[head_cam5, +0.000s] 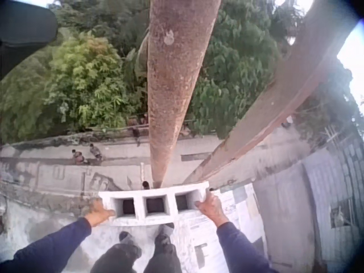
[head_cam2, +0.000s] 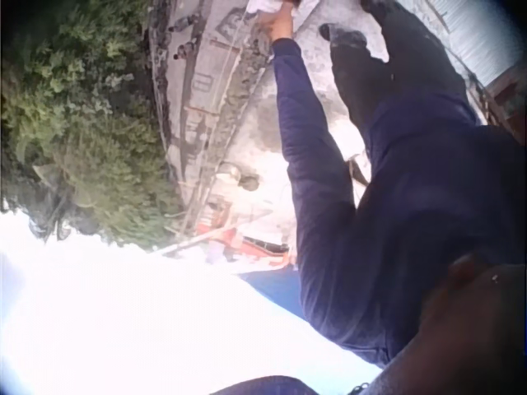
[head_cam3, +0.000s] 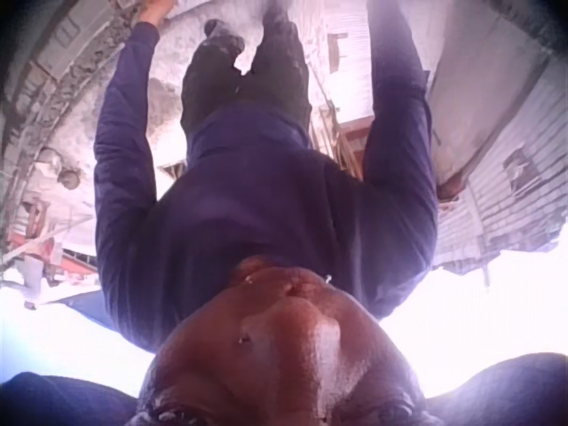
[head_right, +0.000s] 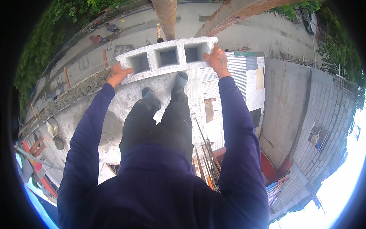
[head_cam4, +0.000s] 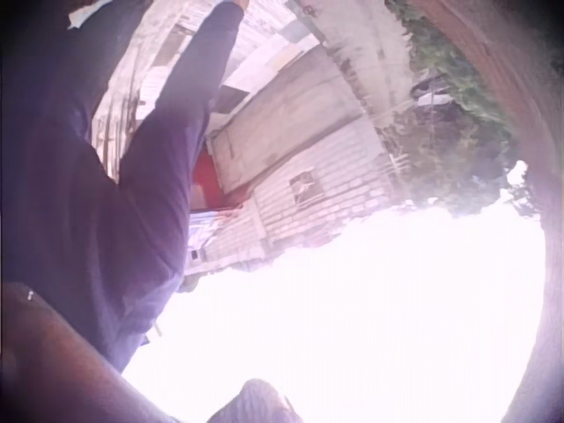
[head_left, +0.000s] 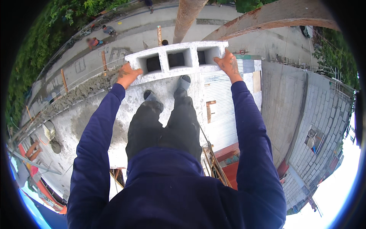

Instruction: The person scoops wet cement with a trowel and spreads it along the top of a partially built wall. They then pick up hollow concrete blocks and place them onto the mortar bed, adjusting each block into position.

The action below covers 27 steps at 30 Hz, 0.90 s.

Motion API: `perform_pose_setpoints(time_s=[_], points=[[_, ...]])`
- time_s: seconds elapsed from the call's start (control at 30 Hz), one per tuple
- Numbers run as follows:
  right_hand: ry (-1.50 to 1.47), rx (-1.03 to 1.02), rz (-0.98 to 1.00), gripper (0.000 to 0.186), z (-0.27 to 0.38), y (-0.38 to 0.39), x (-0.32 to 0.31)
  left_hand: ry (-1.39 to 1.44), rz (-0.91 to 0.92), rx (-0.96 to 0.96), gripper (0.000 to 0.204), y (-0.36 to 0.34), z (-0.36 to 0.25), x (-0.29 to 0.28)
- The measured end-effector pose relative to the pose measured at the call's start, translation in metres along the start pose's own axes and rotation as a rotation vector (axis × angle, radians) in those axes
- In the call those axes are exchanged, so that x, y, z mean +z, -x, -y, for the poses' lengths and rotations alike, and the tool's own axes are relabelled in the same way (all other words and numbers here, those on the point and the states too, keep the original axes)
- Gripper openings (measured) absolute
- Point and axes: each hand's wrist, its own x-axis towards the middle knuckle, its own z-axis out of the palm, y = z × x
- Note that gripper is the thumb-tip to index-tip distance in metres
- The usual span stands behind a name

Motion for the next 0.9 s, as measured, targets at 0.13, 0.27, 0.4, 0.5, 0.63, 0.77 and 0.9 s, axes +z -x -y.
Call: perform_pose_setpoints(time_s=[0.13, 0.27, 0.4, 0.5, 0.63, 0.77, 0.9], points=[[0.024, 0.010, 0.051, 0.076, 0.005, 0.000, -0.005, 0.037, -0.003, 0.000, 0.069, 0.004, 0.000, 0.001], [0.016, 0.070, 0.092, 0.090, 0.007, -0.001, -0.009, 0.181, -0.009, -0.041, 0.079, 0.014, -0.001, 0.005], [-0.003, 0.115, 0.004, 0.086, 0.004, -0.004, -0.003, 0.284, 0.002, -0.089, 0.083, 0.029, -0.003, 0.010], [0.007, 0.152, -0.064, 0.074, 0.000, -0.008, 0.004, 0.371, -0.056, -0.040, 0.074, 0.038, -0.003, 0.015], [-0.028, 0.092, -0.127, 0.055, -0.007, -0.006, 0.013, 0.335, -0.113, 0.021, 0.068, 0.040, 0.000, 0.019], [-0.011, -0.108, -0.259, 0.051, -0.011, -0.002, 0.017, 0.318, -0.128, 0.027, 0.067, 0.039, 0.001, 0.020], [0.072, -0.092, -0.233, 0.056, -0.011, -0.001, 0.018, 0.307, -0.135, -0.011, 0.067, 0.038, -0.003, 0.019]])
